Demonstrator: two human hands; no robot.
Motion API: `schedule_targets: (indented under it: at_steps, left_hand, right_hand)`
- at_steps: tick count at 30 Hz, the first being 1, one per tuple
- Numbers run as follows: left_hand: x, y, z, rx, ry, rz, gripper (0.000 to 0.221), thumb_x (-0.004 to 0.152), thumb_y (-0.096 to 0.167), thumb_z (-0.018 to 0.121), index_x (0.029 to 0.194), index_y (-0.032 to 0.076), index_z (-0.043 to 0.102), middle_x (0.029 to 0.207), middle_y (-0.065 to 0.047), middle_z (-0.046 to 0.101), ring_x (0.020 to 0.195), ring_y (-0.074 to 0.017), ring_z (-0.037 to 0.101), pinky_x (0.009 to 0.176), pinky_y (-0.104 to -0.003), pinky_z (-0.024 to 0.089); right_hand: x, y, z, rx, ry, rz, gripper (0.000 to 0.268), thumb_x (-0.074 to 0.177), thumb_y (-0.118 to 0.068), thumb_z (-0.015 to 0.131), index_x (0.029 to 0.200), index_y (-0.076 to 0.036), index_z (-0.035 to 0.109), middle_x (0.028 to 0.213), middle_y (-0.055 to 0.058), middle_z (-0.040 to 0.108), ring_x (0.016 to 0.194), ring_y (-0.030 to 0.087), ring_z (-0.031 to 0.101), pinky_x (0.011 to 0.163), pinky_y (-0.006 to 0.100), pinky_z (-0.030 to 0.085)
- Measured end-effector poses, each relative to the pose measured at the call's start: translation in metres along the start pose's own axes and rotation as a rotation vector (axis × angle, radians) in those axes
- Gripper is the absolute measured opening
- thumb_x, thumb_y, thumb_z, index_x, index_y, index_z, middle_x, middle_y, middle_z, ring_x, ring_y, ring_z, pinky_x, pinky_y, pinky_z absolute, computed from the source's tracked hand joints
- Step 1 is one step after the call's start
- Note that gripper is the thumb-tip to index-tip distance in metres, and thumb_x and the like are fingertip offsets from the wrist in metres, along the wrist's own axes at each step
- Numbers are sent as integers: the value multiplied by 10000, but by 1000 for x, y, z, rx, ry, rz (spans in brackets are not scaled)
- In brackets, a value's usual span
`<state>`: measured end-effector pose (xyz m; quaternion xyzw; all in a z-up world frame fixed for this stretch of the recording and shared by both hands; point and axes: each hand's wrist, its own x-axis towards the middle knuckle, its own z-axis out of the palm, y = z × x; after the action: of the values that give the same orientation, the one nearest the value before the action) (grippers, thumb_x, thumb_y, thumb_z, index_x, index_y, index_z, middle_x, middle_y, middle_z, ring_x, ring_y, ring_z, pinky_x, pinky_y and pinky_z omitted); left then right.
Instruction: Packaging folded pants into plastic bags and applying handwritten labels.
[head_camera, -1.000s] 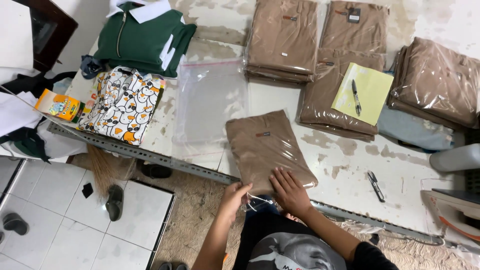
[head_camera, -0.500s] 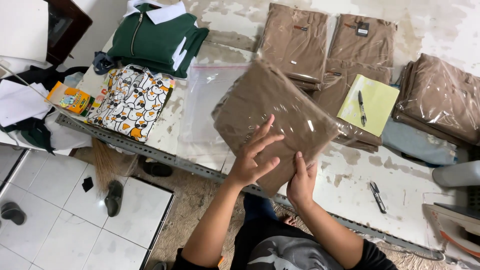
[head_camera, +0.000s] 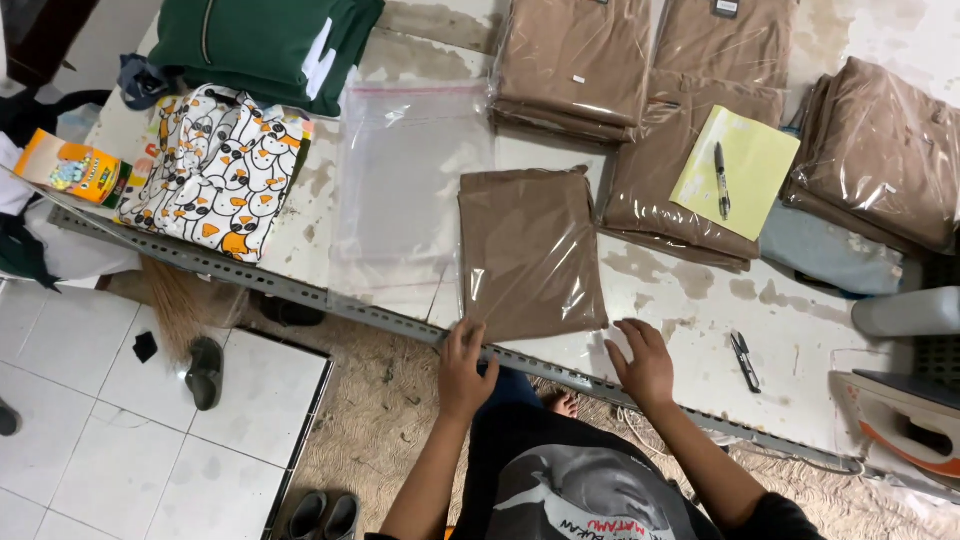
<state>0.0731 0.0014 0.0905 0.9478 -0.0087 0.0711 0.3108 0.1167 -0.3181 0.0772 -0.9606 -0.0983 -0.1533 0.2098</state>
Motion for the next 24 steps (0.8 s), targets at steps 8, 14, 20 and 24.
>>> schedule_targets:
  at_steps: [8,14,20,24]
  left_hand:
    - [17,-39,15,386,-37,217,637,942,176,645,1510,-13,428,1514,-256,470,1397,-340,468,1142,-434,406]
    - [21,-43,23,496,-42,221,692,915,255,690,1480,-62,445,1235,-250,664,1127,-305,645,951,-396,537]
    - [22,-56,36,504,61,226,536,890,203,742,1356,-25,606,935,-165,769,794,-203,730,633,-260,591]
    - [22,-71,55,527,160,165,422,902,197,729,1286,33,672,791,-116,772,618,-133,707,467,-218,545]
  right_hand:
    - [46,0,26,-202,19,-517,259,919,-191,718,1175,-154,714,1116,42,716,1058,221,709,851,291,590]
    - [45,31,49,-295,-116,-493,386,823,-349,779,1072,-125,586,934,45,551,852,244,649,697,335,574]
    - [40,27,47,-315,-229,-645,99,963,-206,622,1013,-146,562,897,20,555,788,194,640,603,276,551]
    - [41,31,54,-368,-254,-714,65,948,-160,615,978,-190,565,930,12,578,825,181,648,597,252,557]
